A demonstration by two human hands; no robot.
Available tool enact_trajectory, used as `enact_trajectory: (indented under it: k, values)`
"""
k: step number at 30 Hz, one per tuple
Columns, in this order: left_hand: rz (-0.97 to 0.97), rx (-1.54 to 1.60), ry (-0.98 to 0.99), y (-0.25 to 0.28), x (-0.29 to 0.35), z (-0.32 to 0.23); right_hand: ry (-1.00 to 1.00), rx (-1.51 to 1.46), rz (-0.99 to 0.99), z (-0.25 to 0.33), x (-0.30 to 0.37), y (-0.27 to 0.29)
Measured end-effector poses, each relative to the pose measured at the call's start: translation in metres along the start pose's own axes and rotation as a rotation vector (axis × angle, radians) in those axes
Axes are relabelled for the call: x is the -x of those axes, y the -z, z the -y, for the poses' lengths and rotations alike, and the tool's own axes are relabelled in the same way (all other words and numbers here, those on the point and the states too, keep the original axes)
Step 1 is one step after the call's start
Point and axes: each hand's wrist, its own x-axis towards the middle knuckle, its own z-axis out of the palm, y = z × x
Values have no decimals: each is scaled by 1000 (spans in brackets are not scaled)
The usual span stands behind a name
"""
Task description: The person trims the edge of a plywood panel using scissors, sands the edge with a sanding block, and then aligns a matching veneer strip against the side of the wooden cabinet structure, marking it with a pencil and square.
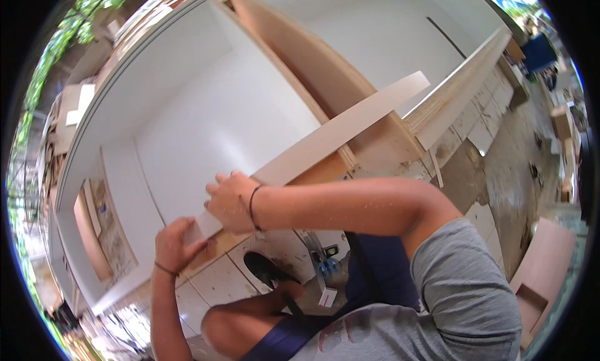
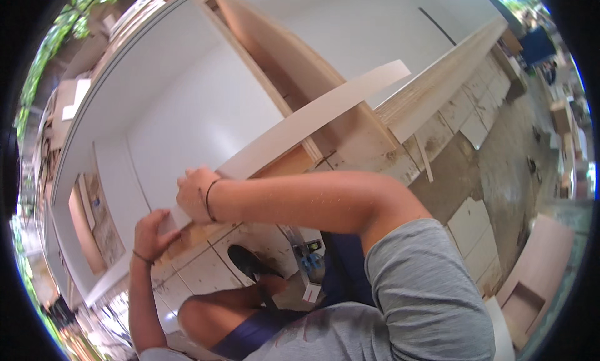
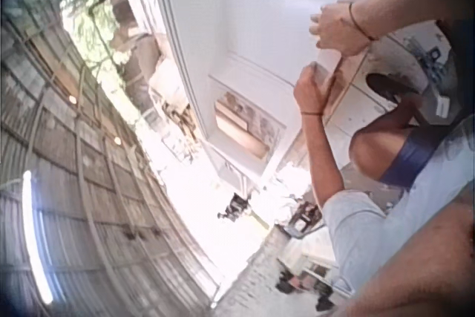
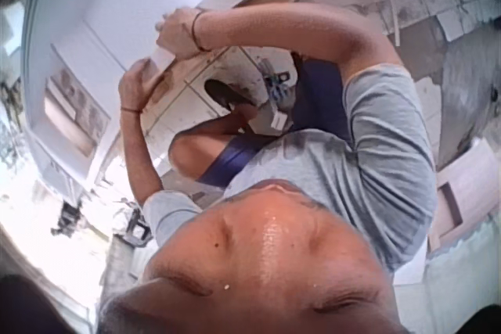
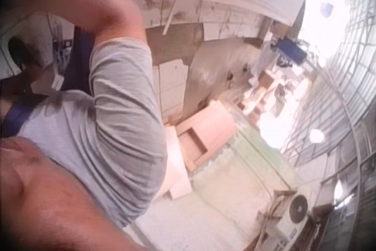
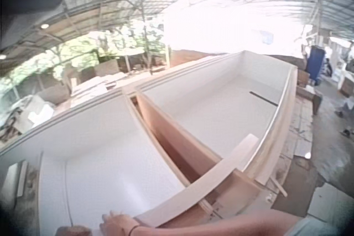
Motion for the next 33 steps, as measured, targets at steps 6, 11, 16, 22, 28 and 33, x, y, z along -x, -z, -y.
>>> enact_trajectory:
  k: [6, 11, 16, 22, 28, 33]
  values:
    - [-16, 45, 154, 0, 16, 10, 156, 80, -20, -31, 26, 15]
    - [11, 41, 184, -2, 13, 0, 110, 31, 50, -107, 84, 38]
    - [-18, 55, 221, -4, 14, -6, -25, 55, -95, -126, 131, 39]
    - [-2, 53, 252, -6, 18, 0, 130, -254, -579, -92, 163, 69]
    - [51, 16, 229, 2, 1, -17, 27, 70, -1429, -1, 363, 96]
    - [39, 36, 260, 2, 17, -5, 326, 79, -1384, 23, 358, 90]
